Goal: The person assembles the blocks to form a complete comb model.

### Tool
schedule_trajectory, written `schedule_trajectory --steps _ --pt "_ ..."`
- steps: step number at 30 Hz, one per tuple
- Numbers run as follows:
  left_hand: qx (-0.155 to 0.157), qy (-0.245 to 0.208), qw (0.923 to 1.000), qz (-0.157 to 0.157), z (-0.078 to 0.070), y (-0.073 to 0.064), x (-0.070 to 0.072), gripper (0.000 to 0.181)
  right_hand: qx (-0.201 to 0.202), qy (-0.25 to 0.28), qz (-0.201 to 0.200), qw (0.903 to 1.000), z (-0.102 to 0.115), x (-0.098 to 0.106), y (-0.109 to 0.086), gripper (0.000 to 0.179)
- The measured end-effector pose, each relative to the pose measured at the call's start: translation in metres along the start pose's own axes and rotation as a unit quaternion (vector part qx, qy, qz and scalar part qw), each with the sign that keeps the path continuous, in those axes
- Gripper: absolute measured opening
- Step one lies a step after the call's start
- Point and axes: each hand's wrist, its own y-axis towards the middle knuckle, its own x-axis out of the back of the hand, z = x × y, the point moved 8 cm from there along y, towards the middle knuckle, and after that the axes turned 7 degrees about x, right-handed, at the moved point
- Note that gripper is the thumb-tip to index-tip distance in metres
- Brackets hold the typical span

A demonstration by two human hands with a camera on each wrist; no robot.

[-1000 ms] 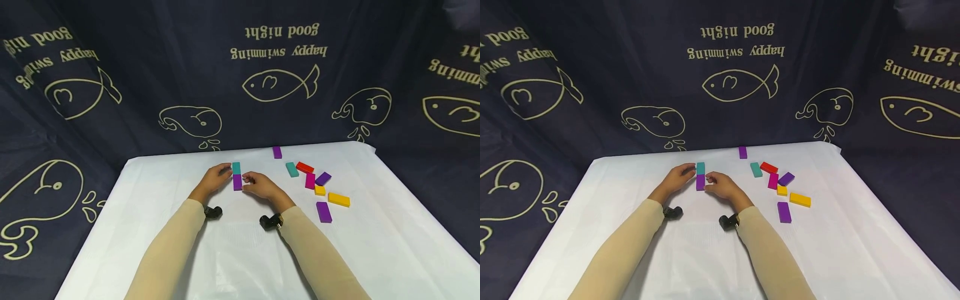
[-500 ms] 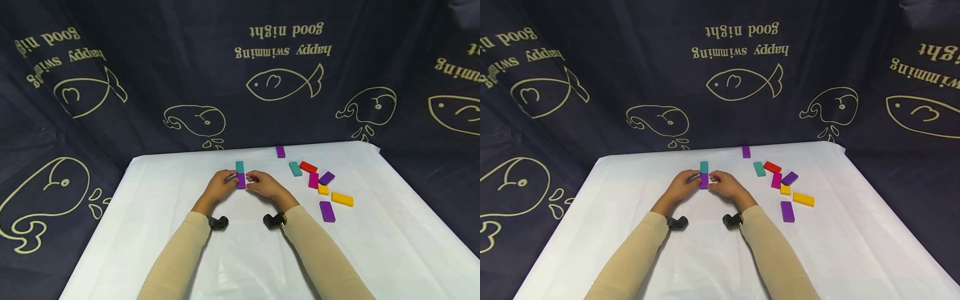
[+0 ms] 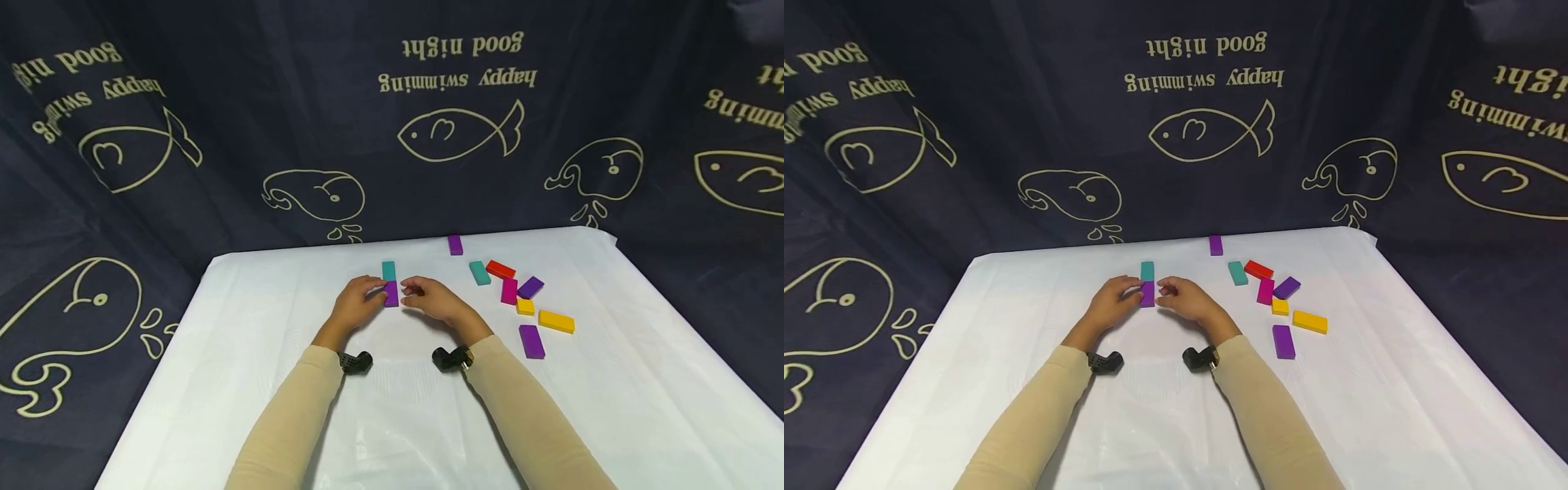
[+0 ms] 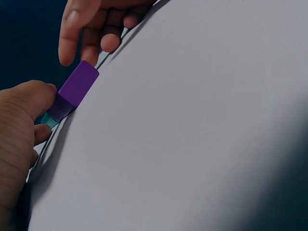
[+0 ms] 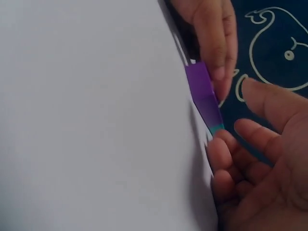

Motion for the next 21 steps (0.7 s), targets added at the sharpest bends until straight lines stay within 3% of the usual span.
schedule_trajectory --steps 7,15,21 --pt "0.002 0.011 0.9999 -0.006 0.002 -0.001 0.002 0.035 0.009 0.032 0.044 0.9985 -0.003 0.016 -0.001 0.044" --pt "0.002 0.006 1.0000 -0.004 0.001 -0.002 0.002 0.035 0.005 0.033 -0.013 0.9994 -0.007 0.067 0.002 0.044" --pt "0.004 0.003 1.0000 0.000 0.001 -0.001 0.002 0.034 -0.008 -0.022 -0.047 0.9986 -0.019 0.106 0.003 0.044"
